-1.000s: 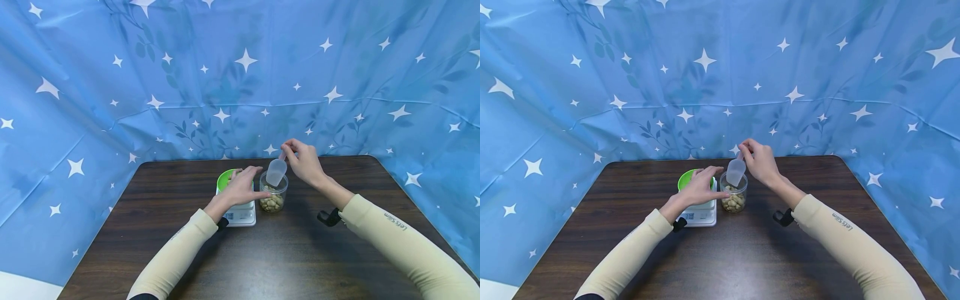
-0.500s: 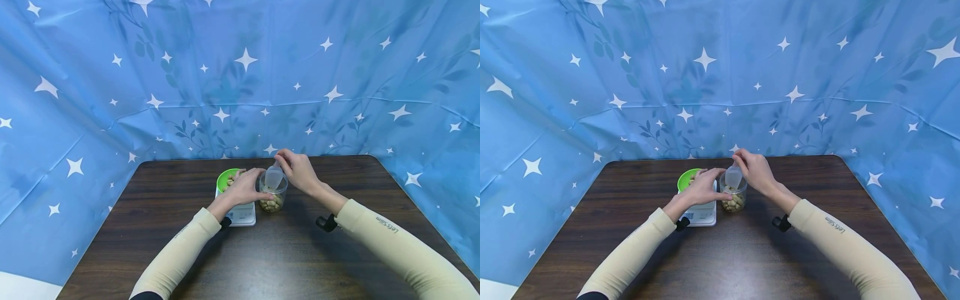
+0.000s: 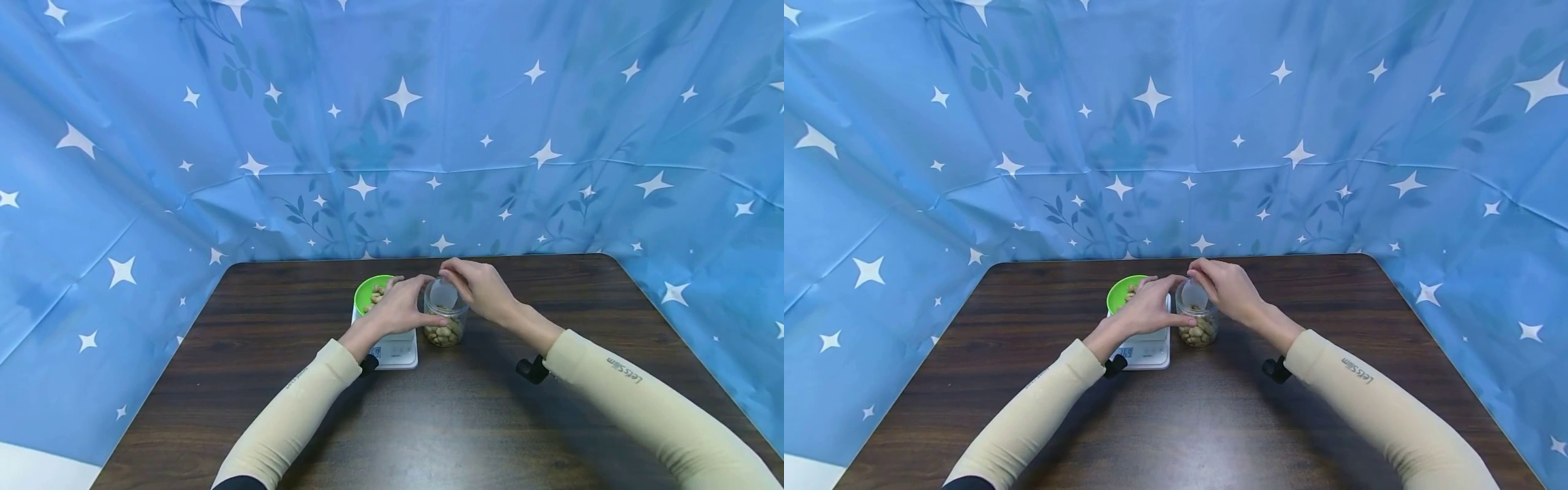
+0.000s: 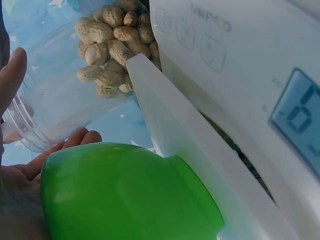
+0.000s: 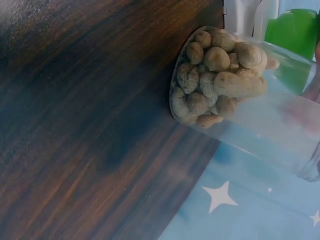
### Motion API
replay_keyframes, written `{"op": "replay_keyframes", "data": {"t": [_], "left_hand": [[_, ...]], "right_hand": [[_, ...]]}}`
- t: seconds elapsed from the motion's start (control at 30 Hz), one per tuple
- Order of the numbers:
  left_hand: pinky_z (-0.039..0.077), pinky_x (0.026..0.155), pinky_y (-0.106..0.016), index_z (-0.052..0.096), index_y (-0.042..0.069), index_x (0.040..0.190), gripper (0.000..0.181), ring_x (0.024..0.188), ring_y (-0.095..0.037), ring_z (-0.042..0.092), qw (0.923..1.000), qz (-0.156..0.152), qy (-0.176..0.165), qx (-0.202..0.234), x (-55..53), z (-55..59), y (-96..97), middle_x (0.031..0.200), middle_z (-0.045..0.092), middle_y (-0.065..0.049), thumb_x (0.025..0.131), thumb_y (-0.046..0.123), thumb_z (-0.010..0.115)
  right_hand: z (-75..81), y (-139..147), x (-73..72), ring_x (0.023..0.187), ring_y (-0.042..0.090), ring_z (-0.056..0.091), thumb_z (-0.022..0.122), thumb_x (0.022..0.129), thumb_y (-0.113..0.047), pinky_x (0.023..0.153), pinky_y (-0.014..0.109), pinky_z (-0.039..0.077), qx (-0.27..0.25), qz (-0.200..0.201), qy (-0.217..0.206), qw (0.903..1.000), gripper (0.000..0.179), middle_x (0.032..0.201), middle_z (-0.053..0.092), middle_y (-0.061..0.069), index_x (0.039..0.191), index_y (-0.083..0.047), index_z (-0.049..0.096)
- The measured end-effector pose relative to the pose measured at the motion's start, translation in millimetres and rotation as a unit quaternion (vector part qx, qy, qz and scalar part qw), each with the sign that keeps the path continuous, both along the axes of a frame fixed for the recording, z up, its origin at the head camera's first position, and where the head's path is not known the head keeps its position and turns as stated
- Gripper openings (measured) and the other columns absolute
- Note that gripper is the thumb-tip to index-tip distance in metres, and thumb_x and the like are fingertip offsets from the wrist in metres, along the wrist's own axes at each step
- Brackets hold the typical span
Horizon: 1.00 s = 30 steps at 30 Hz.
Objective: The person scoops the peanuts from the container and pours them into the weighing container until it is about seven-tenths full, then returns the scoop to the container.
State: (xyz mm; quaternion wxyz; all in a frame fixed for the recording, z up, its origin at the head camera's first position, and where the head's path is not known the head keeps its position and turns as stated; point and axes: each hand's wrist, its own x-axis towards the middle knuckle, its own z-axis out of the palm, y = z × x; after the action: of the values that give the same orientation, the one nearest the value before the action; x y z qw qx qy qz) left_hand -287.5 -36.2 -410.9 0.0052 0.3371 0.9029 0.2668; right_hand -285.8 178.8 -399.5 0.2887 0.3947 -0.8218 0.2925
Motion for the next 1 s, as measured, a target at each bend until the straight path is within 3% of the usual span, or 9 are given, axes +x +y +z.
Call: {"op": "replay_keyframes", "data": {"t": [0.3, 0.6, 0.73, 1.0], "left_hand": [[0.022, 0.118, -0.056, 0.050, 0.006, 0.146, 0.082, 0.123, -0.020, 0.060, 0.9999, 0.004, -0.011, -0.001, 1.9, -1.3, -0.8, 0.132, 0.065, -0.004, 0.086, 0.051, 0.082], [0.024, 0.116, -0.054, 0.048, 0.006, 0.146, 0.081, 0.115, -0.018, 0.062, 0.9998, 0.003, -0.019, 0.006, 0.7, -1.1, 0.0, 0.122, 0.068, -0.003, 0.087, 0.050, 0.081], [0.021, 0.119, -0.052, 0.048, 0.006, 0.146, 0.081, 0.118, -0.018, 0.062, 0.9997, 0.001, -0.023, 0.005, 1.0, -1.0, -0.3, 0.124, 0.068, -0.003, 0.087, 0.049, 0.082], [0.022, 0.119, -0.051, 0.048, 0.007, 0.146, 0.082, 0.122, -0.018, 0.060, 0.9999, 0.003, -0.016, 0.004, 1.6, -1.1, 0.5, 0.130, 0.066, -0.004, 0.086, 0.051, 0.082]], "right_hand": [[-3.9, -5, -1.0, 0.062, 0.009, 0.061, 0.063, 0.103, -0.006, 0.056, 0.031, 0.050, 0.008, -0.020, -0.036, 0.9991, 0.007, 0.082, 0.071, 0.004, 0.102, -0.004, 0.070], [0.7, -4, -7.1, 0.046, 0.004, 0.042, 0.061, 0.103, -0.006, 0.046, 0.030, 0.037, -0.035, -0.055, -0.054, 0.9964, 0.011, 0.066, 0.062, 0.001, 0.098, -0.002, 0.069], [5.3, -4, -8.2, 0.046, 0.006, 0.045, 0.060, 0.105, -0.011, 0.046, 0.030, 0.037, -0.050, -0.078, -0.090, 0.9916, 0.015, 0.065, 0.060, -0.003, 0.099, -0.003, 0.071], [13.7, -3, -8.3, 0.054, 0.013, 0.055, 0.056, 0.108, -0.017, 0.052, 0.033, 0.041, -0.062, -0.134, -0.163, 0.9755, 0.024, 0.068, 0.065, 0.001, 0.105, 0.000, 0.072]]}}
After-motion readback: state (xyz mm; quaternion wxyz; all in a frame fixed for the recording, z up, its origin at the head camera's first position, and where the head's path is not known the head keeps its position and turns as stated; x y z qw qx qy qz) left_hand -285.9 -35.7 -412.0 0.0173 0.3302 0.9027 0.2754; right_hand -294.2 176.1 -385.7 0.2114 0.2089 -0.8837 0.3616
